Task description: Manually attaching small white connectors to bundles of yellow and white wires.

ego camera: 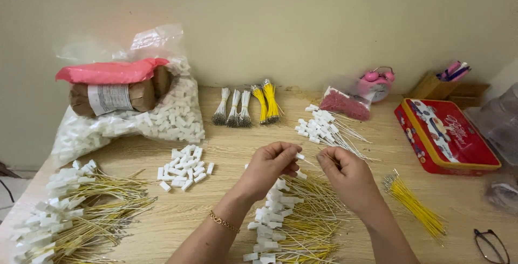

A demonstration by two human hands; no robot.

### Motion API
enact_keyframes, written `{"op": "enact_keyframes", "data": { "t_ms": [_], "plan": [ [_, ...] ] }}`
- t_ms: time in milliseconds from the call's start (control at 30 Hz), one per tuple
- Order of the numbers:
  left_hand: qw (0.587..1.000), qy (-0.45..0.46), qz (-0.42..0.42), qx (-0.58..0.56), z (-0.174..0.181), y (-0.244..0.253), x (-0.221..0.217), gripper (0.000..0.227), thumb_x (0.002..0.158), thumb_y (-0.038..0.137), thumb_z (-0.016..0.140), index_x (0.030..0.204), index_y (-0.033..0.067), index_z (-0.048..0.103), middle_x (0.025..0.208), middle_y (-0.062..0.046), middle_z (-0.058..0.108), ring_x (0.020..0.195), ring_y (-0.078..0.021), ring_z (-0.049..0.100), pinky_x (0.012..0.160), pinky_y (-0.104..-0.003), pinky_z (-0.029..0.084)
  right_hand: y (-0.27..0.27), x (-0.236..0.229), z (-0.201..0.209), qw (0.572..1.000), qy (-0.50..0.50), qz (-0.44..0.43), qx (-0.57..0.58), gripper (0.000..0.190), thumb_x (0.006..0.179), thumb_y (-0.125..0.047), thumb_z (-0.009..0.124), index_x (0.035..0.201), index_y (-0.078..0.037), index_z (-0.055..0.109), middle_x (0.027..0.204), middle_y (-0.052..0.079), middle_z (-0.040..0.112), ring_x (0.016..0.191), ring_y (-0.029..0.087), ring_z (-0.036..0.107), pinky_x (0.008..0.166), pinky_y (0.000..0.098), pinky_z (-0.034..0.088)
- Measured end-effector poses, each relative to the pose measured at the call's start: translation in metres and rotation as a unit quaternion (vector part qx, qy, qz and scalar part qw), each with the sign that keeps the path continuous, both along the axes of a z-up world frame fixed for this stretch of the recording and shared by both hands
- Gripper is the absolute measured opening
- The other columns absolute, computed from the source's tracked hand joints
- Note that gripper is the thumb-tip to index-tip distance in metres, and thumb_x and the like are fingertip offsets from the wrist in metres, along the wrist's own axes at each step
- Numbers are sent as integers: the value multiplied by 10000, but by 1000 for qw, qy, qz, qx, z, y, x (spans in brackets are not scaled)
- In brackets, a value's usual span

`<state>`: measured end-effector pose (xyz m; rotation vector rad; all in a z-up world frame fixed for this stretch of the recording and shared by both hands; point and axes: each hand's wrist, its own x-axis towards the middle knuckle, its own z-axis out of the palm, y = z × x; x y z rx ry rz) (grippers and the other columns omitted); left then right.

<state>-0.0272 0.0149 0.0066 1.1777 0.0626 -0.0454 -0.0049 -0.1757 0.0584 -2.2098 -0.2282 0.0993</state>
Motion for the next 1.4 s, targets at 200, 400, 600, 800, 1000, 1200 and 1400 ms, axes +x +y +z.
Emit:
{"op": "enact_keyframes", "data": {
  "t_ms": [200, 400, 600, 800, 1000, 1200, 1400],
  "plan": [
    [997, 44, -11, -63, 0, -1, -1, 249, 1040, 173, 595, 1120, -42, 690, 792, -107, 641, 707, -166, 635, 658, -291, 574, 1, -1, -4, 999, -16, 30, 5, 218, 932, -244, 654, 984, -69, 772, 661, 22, 679, 519, 107, 483, 478, 256, 368],
    [994, 42, -27, -100, -3, -2, -1, 259, 1035, 156, 584, 1161, -61, 652, 926, -163, 666, 767, -200, 672, 695, -309, 596, 3, -2, -3, 999, -25, 20, -8, 173, 925, -224, 667, 953, -78, 756, 706, 10, 694, 558, 108, 508, 510, 264, 402],
    [988, 34, -42, -148, -9, -1, 1, 250, 1020, 96, 593, 1209, -61, 636, 874, -154, 675, 806, -224, 692, 753, -331, 620, 3, -4, 0, 999, -38, 26, -20, 179, 927, -241, 658, 937, -87, 748, 696, 7, 689, 558, 115, 525, 515, 274, 408],
    [978, 36, -35, -203, -9, 1, 2, 232, 985, 1, 597, 1206, -51, 645, 1057, -173, 700, 945, -252, 712, 900, -351, 626, 2, -6, 1, 999, -39, 11, -12, 224, 938, -262, 648, 981, -76, 765, 684, 25, 686, 529, 118, 491, 496, 278, 387],
    [972, 26, -38, -231, -11, 1, 2, 214, 963, -9, 614, 1170, -55, 642, 1149, -199, 714, 937, -267, 720, 899, -352, 624, 6, -12, 10, 1000, -23, -9, -10, 225, 940, -260, 650, 973, -66, 761, 709, 27, 701, 553, 118, 508, 512, 277, 405],
    [977, 53, -27, -205, 2, 0, -1, 235, 946, -32, 608, 1173, -68, 659, 1072, -200, 724, 919, -270, 726, 888, -331, 633, 6, -9, 5, 997, -65, 4, -44, 208, 942, -268, 643, 954, -93, 754, 666, 22, 706, 508, 115, 520, 477, 270, 387],
    [984, 29, -36, -175, -8, -4, 1, 181, 950, -45, 625, 1122, -57, 677, 1077, -182, 712, 927, -254, 718, 892, -341, 630, 6, -7, -6, 994, -102, 39, -11, 130, 907, -207, 683, 916, -88, 734, 792, 5, 729, 642, 125, 596, 581, 281, 478]
  ]
}}
